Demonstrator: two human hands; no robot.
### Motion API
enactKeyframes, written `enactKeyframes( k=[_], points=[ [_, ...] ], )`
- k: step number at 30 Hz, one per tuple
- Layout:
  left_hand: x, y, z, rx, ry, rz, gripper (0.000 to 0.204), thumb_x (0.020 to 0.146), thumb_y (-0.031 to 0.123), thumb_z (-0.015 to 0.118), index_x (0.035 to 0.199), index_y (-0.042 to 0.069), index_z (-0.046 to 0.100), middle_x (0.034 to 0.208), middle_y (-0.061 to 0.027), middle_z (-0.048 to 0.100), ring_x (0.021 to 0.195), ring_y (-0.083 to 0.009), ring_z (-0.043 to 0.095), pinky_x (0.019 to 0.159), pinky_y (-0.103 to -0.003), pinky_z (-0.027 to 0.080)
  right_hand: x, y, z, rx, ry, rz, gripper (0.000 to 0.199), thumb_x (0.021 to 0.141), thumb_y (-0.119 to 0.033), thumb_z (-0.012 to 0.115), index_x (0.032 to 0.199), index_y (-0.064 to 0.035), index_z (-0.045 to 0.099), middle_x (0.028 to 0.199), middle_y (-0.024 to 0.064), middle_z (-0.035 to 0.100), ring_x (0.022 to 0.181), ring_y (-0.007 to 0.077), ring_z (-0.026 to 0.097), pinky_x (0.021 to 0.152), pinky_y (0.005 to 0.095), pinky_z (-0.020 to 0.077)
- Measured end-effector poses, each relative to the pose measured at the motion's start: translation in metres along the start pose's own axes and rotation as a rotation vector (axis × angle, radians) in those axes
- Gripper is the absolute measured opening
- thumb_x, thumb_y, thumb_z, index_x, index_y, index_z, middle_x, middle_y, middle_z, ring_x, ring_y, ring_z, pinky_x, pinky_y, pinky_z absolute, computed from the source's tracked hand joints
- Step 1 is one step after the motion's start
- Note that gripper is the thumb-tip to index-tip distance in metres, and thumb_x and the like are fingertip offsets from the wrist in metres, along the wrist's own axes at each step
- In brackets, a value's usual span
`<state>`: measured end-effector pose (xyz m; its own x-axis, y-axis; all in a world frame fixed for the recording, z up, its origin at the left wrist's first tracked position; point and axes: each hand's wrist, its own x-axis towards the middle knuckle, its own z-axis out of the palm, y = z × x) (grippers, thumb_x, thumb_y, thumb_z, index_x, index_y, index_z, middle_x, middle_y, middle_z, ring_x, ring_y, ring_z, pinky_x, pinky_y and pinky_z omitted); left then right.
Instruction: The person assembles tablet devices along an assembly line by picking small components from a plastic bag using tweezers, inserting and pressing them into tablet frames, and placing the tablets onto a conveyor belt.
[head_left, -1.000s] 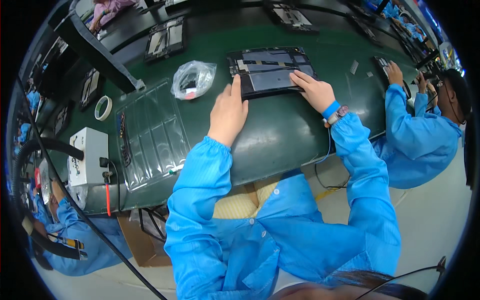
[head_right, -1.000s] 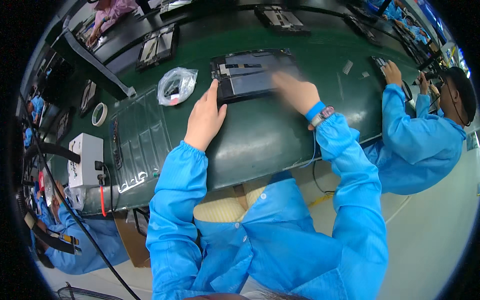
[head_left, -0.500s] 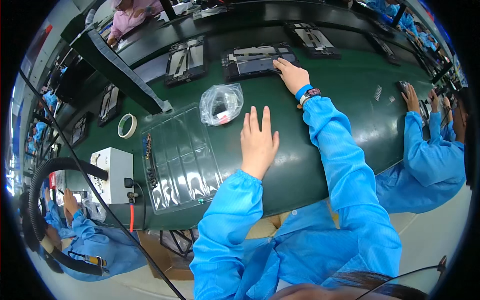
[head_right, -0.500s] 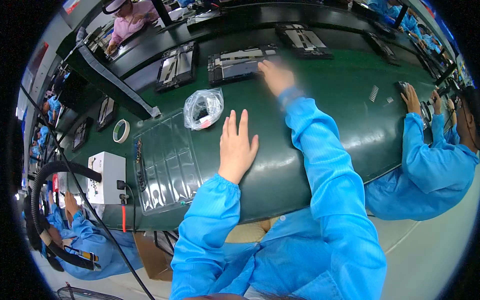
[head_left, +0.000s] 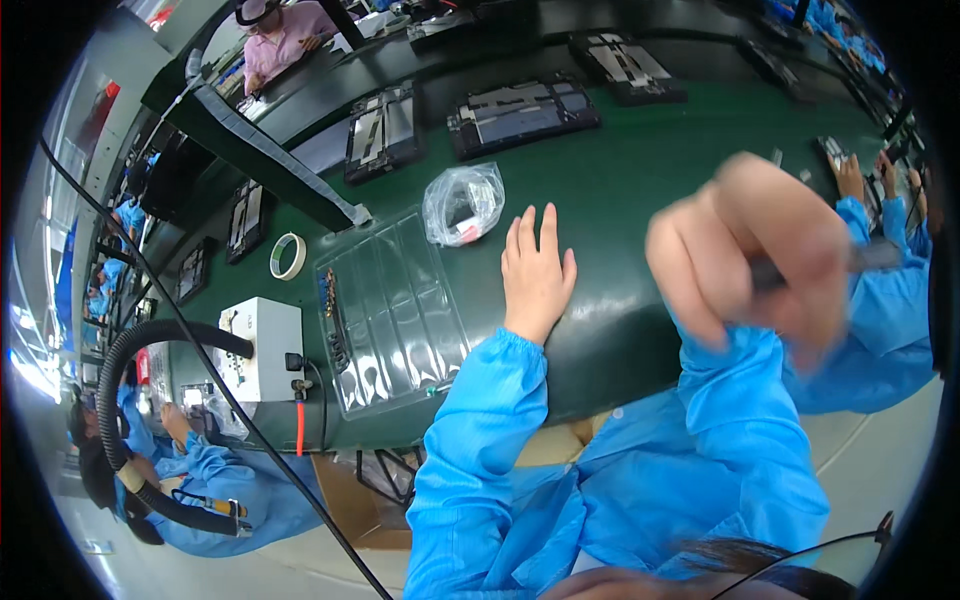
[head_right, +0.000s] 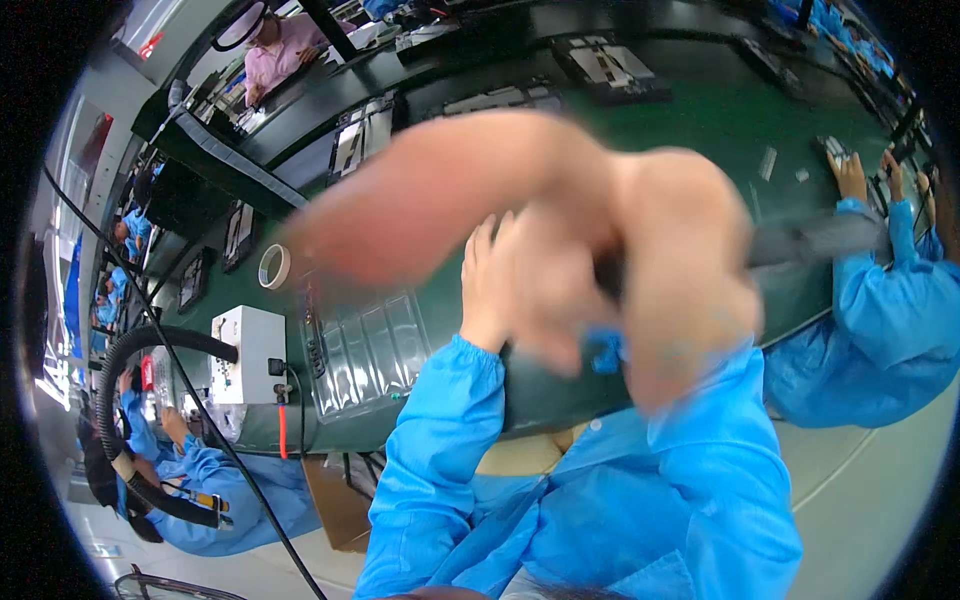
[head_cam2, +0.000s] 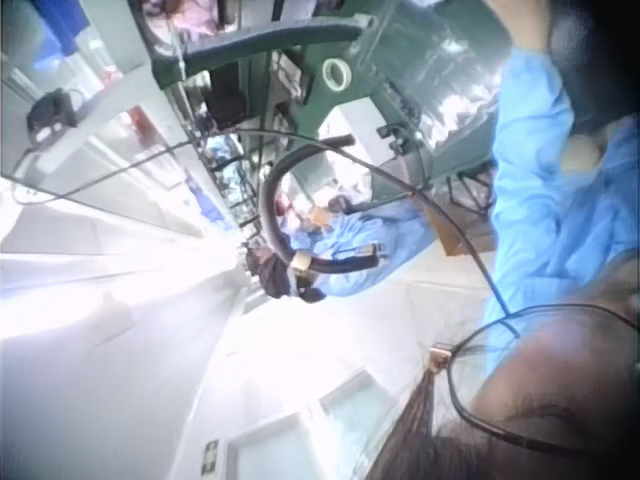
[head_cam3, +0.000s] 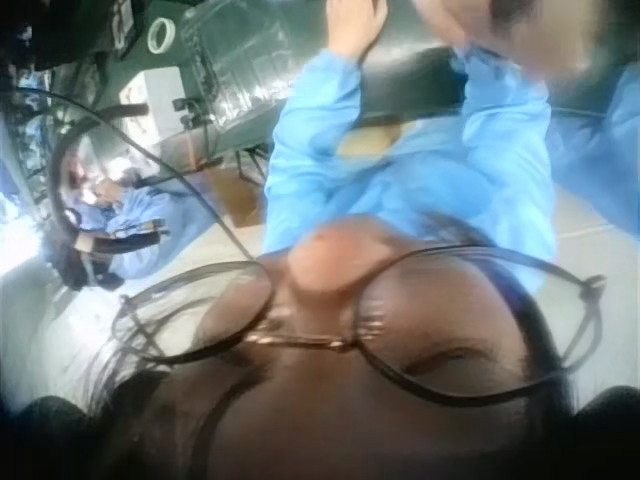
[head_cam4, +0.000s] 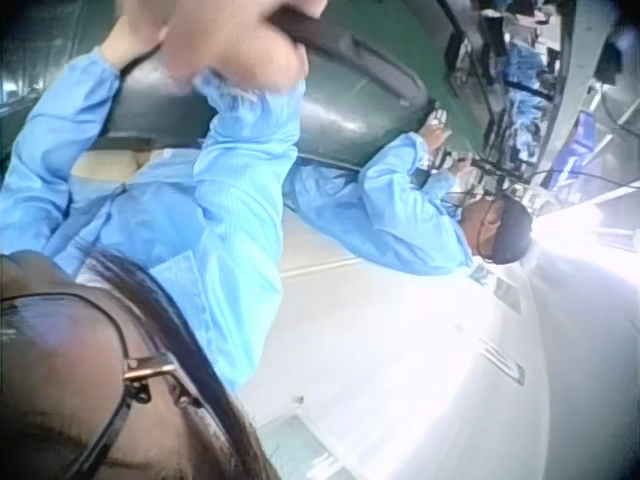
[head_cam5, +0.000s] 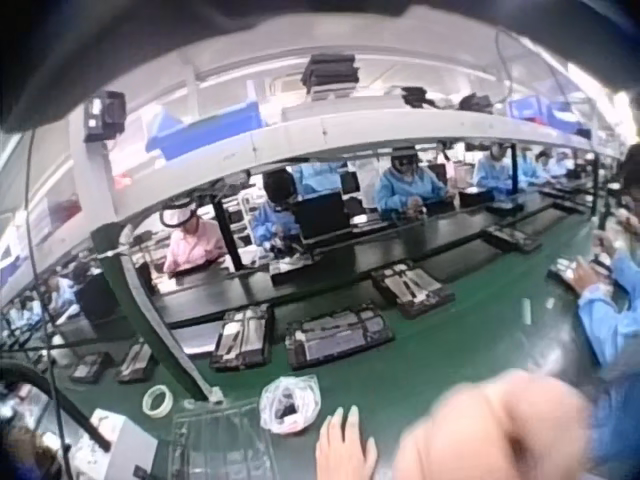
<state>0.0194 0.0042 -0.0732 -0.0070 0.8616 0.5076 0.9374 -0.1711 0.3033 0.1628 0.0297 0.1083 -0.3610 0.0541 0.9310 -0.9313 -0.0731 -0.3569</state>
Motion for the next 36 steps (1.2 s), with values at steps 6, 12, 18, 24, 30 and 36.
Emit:
enactKeyframes(
  k=[6,12,18,24,30,36],
  points=[
    [-0.014,-0.024,-0.008,-0.092,0.035,-0.127,0.057,0.077,0.014,0.058,0.129,0.004,0.036,0.127,-0.0212,0.038,0.116,-0.0393,0.037,0.094,-0.046,0.036,0.018,-0.023,0.057,0.596,-0.122,0.278,0.006,0.072,0.002,0.054,0.066,0.0017,0.055,0.08,0.0132,0.056,0.049,0.0246,0.043,0.048,0.0334,0.0408],
    [-0.004,0.001,0.0,-0.184,0.022,-0.087,0.056,0.078,0.014,0.057,0.129,0.003,0.037,0.126,-0.0203,0.038,0.116,-0.036,0.038,0.095,-0.043,0.036,0.007,-0.083,0.105,0.445,-0.027,0.297,0.006,0.067,0.006,0.058,0.066,0.0025,0.052,0.078,0.0154,0.053,0.051,0.0284,0.045,0.049,0.0379,0.0385],
    [-0.011,-0.017,-0.011,-0.207,0.056,-0.134,0.056,0.078,0.013,0.056,0.129,0.003,0.036,0.126,-0.0206,0.039,0.114,-0.0363,0.04,0.095,-0.042,0.036,0.003,-0.096,0.127,0.481,-0.009,0.337,0.01,0.066,0.009,0.059,0.069,0.0037,0.052,0.079,0.0167,0.052,0.055,0.0313,0.048,0.051,0.04,0.037],
    [-0.005,-0.009,-0.005,-0.24,0.073,-0.107,0.055,0.078,0.013,0.055,0.129,0.003,0.036,0.126,-0.0208,0.039,0.114,-0.0365,0.041,0.095,-0.042,0.037,-0.014,-0.11,0.14,0.502,-0.236,0.197,0.015,0.083,-0.005,0.044,0.082,0.0044,0.056,0.091,0.02,0.053,0.063,0.0375,0.053,0.057,0.0436,0.0412],
    [-0.012,-0.017,-0.011,-0.246,0.105,-0.122,0.055,0.078,0.013,0.055,0.129,0.004,0.036,0.125,-0.0207,0.04,0.114,-0.0373,0.04,0.095,-0.041,0.036,-0.017,-0.068,0.145,0.572,-0.467,-0.001,0.023,0.088,-0.011,0.036,0.092,0.0041,0.053,0.104,0.0252,0.054,0.062,0.0327,0.055,0.051,0.0389,0.0397],
    [-0.014,-0.008,-0.023,-0.32,0.087,-0.201,0.05,0.078,0.011,0.056,0.125,0.004,0.041,0.125,-0.02,0.04,0.114,-0.0364,0.041,0.096,-0.041,0.035,-0.015,-0.046,0.144,0.562,-0.441,0.105,0.021,0.088,-0.013,0.037,0.09,-0.0007,0.054,0.102,0.0213,0.055,0.058,0.0267,0.053,0.047,0.0361,0.0375]
  ],
)
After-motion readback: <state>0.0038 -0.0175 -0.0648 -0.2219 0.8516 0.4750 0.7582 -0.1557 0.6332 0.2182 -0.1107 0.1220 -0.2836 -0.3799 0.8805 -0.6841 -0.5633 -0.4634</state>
